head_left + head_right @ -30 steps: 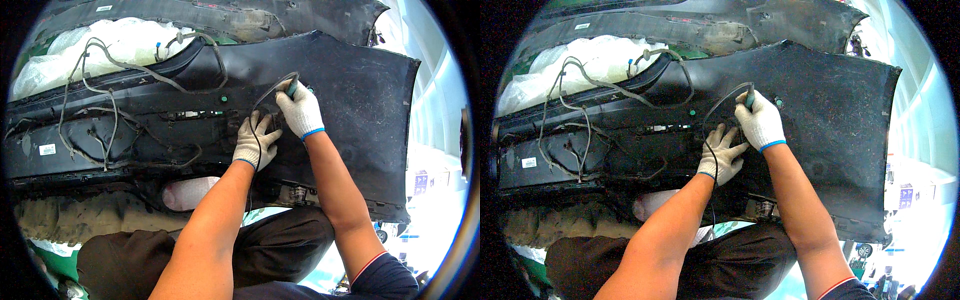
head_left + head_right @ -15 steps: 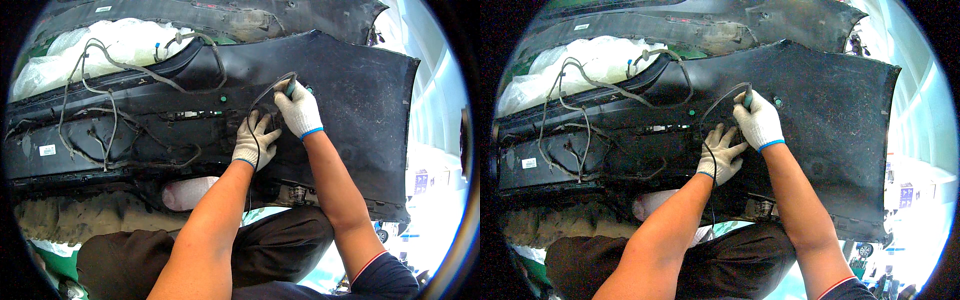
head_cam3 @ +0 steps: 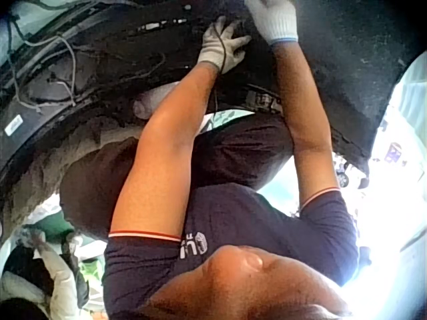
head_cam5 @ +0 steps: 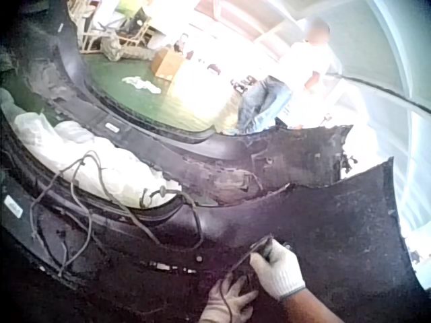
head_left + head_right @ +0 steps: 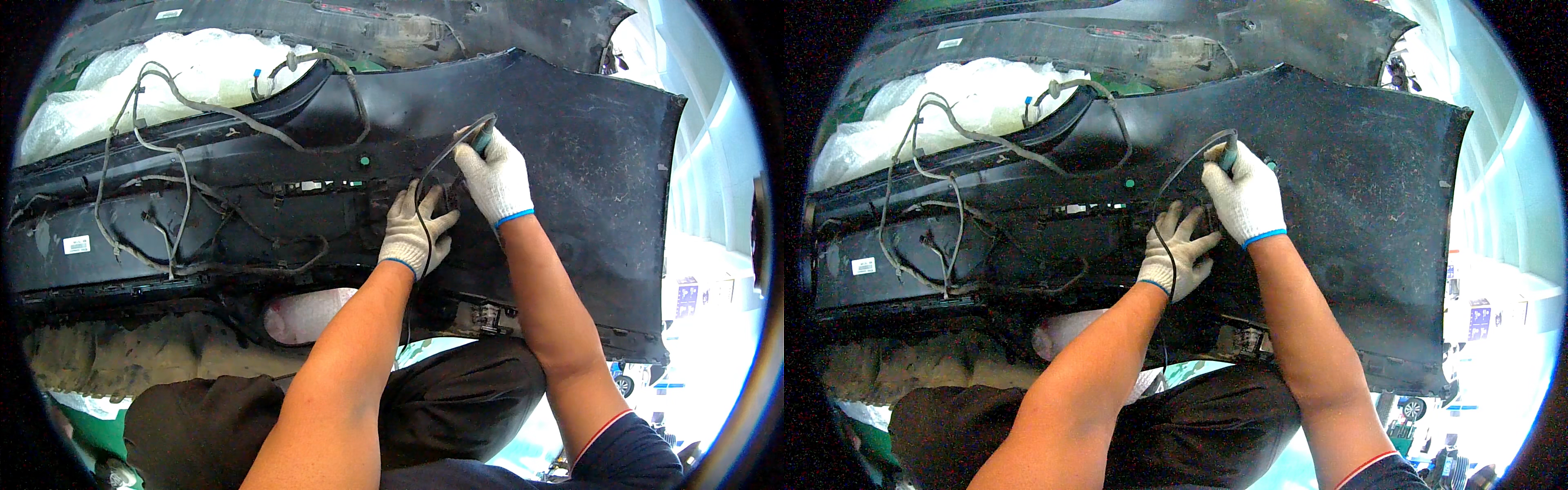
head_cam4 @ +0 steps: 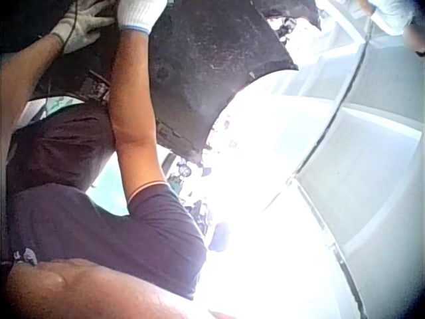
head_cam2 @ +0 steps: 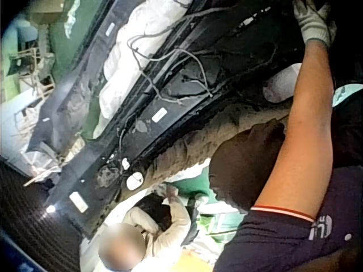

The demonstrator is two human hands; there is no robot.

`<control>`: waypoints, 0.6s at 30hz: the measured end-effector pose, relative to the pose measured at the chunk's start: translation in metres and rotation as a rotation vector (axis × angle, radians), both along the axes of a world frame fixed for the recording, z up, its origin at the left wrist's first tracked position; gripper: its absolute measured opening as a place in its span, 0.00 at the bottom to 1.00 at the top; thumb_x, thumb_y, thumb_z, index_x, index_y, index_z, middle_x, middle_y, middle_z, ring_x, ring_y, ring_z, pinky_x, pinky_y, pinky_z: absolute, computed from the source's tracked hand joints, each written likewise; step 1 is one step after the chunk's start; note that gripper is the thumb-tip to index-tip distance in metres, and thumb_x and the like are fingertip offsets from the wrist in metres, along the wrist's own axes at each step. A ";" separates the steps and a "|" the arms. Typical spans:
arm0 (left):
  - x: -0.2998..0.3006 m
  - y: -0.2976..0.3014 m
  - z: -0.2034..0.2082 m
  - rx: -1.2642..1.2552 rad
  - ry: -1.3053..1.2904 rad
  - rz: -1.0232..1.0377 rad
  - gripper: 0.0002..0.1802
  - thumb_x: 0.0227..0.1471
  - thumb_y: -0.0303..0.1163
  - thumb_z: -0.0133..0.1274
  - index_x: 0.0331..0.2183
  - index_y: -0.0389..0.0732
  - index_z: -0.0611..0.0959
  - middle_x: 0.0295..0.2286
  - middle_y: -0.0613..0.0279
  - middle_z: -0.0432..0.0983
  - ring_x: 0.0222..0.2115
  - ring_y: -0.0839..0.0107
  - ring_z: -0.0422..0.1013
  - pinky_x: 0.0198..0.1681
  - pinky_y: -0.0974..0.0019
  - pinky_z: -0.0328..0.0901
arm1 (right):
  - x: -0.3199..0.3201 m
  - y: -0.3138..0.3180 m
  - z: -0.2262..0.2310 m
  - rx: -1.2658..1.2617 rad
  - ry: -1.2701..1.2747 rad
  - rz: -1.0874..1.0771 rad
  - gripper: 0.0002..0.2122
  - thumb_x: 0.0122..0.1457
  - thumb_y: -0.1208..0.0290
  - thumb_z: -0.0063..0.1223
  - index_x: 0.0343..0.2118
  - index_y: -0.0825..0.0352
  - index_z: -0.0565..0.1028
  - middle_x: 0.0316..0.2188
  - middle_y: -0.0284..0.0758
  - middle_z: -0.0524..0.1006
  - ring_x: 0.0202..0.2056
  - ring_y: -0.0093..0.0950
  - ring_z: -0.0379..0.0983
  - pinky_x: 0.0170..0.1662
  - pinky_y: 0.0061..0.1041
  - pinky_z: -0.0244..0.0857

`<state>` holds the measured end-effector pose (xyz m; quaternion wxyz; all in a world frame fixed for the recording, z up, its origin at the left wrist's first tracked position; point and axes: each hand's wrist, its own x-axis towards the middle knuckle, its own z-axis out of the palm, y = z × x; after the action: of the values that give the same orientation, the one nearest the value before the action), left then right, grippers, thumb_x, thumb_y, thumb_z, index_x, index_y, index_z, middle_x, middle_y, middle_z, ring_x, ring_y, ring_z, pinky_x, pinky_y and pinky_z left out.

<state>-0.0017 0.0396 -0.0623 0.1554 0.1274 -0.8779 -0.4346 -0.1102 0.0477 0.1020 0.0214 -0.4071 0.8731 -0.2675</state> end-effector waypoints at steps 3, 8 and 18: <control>0.001 0.001 0.000 0.011 0.005 0.007 0.29 0.58 0.46 0.63 0.62 0.69 0.84 0.75 0.52 0.56 0.78 0.42 0.42 0.79 0.33 0.40 | 0.002 -0.001 0.001 0.057 0.011 -0.023 0.08 0.65 0.69 0.63 0.45 0.64 0.83 0.35 0.39 0.86 0.38 0.32 0.84 0.47 0.32 0.76; 0.000 0.001 -0.001 0.003 0.021 0.011 0.29 0.57 0.45 0.63 0.61 0.68 0.85 0.75 0.52 0.57 0.78 0.41 0.43 0.78 0.33 0.42 | 0.001 0.000 -0.001 0.066 -0.010 -0.032 0.08 0.65 0.69 0.63 0.45 0.64 0.83 0.35 0.39 0.86 0.38 0.33 0.84 0.47 0.32 0.76; -0.001 0.001 -0.003 -0.002 0.047 0.017 0.28 0.57 0.46 0.64 0.60 0.66 0.85 0.74 0.51 0.58 0.77 0.40 0.45 0.78 0.33 0.42 | 0.001 0.000 -0.002 0.080 0.065 0.023 0.08 0.65 0.69 0.62 0.44 0.64 0.83 0.34 0.41 0.85 0.38 0.34 0.84 0.46 0.32 0.76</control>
<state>-0.0024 0.0407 -0.0655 0.1800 0.1244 -0.8733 -0.4354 -0.1091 0.0475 0.1001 0.0123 -0.4246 0.8785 -0.2185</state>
